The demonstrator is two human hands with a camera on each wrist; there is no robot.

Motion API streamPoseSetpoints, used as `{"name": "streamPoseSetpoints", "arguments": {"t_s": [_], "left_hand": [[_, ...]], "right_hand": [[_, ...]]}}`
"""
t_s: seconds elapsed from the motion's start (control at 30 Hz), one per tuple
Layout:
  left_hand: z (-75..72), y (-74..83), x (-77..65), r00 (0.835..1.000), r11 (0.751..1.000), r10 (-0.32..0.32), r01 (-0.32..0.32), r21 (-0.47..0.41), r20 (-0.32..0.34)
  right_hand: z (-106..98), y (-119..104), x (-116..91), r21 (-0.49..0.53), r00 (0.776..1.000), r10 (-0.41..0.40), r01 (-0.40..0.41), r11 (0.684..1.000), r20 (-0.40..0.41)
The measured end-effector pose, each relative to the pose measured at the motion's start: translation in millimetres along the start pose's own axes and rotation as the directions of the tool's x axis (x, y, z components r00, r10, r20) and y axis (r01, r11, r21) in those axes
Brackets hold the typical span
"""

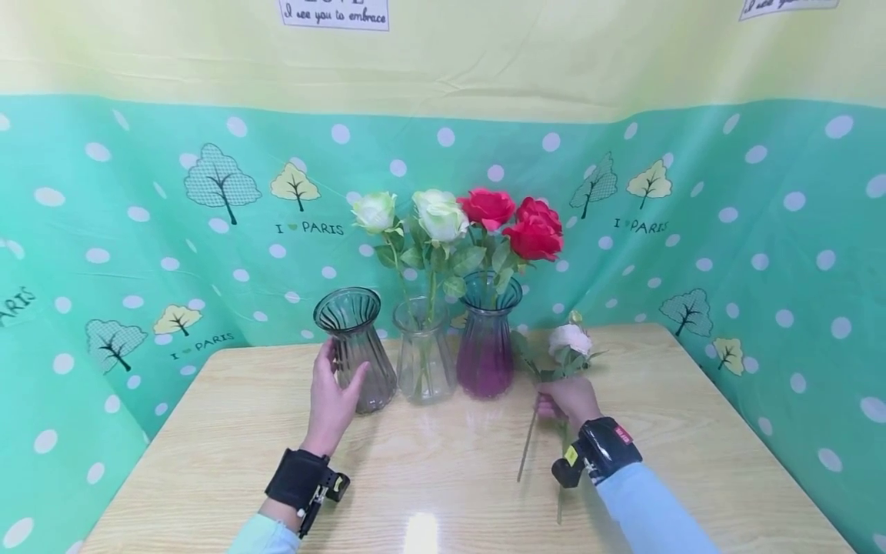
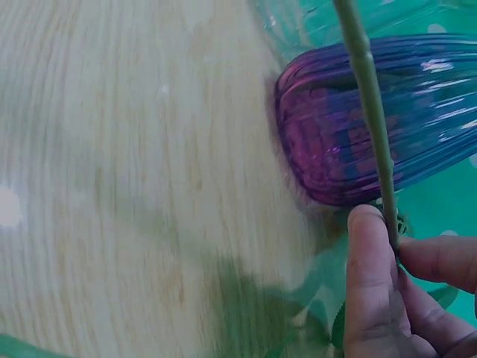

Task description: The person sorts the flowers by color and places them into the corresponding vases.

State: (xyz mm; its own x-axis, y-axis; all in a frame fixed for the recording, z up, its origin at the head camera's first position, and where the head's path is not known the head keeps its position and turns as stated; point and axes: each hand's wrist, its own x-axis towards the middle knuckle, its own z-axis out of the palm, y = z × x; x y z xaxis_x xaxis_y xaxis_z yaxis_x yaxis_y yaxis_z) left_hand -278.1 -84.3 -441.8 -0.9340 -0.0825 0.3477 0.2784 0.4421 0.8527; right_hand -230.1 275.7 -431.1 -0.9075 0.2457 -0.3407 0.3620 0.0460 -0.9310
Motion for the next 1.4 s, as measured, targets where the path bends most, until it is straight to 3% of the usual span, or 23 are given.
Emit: {"name": "streamPoseSetpoints", "arguments": {"t_s": [0.33,0.5,0.63,0.67,0.77,0.87,0.9,1.03,1.3,1.4], "left_hand": [[0.4,0.1,-0.2,1.000,1.000,0.007,-0.007,0.001,0.001],[-0.2,-0.1,-0.6,1.000,1.000,0.011,-0.011,0.010,-0.004],[-0.2,0.2,-0.3,1.000,1.000,0.011,-0.011,0.016,-0.007],[-0.2,0.4,-0.3,1.000,1.000,0.013,-0.013,0.017,-0.008],[0.1,0.0,-0.3,1.000,1.000,0.016,-0.016,0.018,-0.012],[0.4,-0.6,-0.7,1.000,1.000,0.018,-0.018,0.016,-0.015],[0.3,-0.8,-0.8,1.000,1.000,0.019,-0.019,0.015,-0.016],[0.6,-0.8,-0.9,1.000,1.000,0.025,-0.025,0.008,-0.018],[0.5,0.4,-1.7,0.999,0.999,0.029,-0.029,0.014,-0.026],[0.2,1.4,-1.7,0.999,0.999,0.034,-0.034,0.017,-0.029]], "right_hand": [[-8,-8,-29,-0.020,0.989,-0.089,0.088,0.996,-0.118],[-18,4,-23,0.141,0.974,-0.176,0.196,0.970,-0.143],[-22,11,-19,0.265,0.951,-0.267,0.300,0.916,-0.153],[-22,11,-18,0.313,0.941,-0.297,0.334,0.889,-0.160],[-11,-6,-37,0.340,0.933,-0.290,0.350,0.873,-0.214],[3,-24,-56,0.446,0.924,-0.272,0.370,0.815,-0.269],[8,-33,-65,0.452,0.926,-0.240,0.355,0.818,-0.293],[20,-49,-80,0.551,0.909,-0.217,0.391,0.737,-0.354],[51,-74,-84,0.617,0.844,-0.296,0.531,0.580,-0.448],[65,-83,-82,0.618,0.824,-0.349,0.566,0.546,-0.447]]}}
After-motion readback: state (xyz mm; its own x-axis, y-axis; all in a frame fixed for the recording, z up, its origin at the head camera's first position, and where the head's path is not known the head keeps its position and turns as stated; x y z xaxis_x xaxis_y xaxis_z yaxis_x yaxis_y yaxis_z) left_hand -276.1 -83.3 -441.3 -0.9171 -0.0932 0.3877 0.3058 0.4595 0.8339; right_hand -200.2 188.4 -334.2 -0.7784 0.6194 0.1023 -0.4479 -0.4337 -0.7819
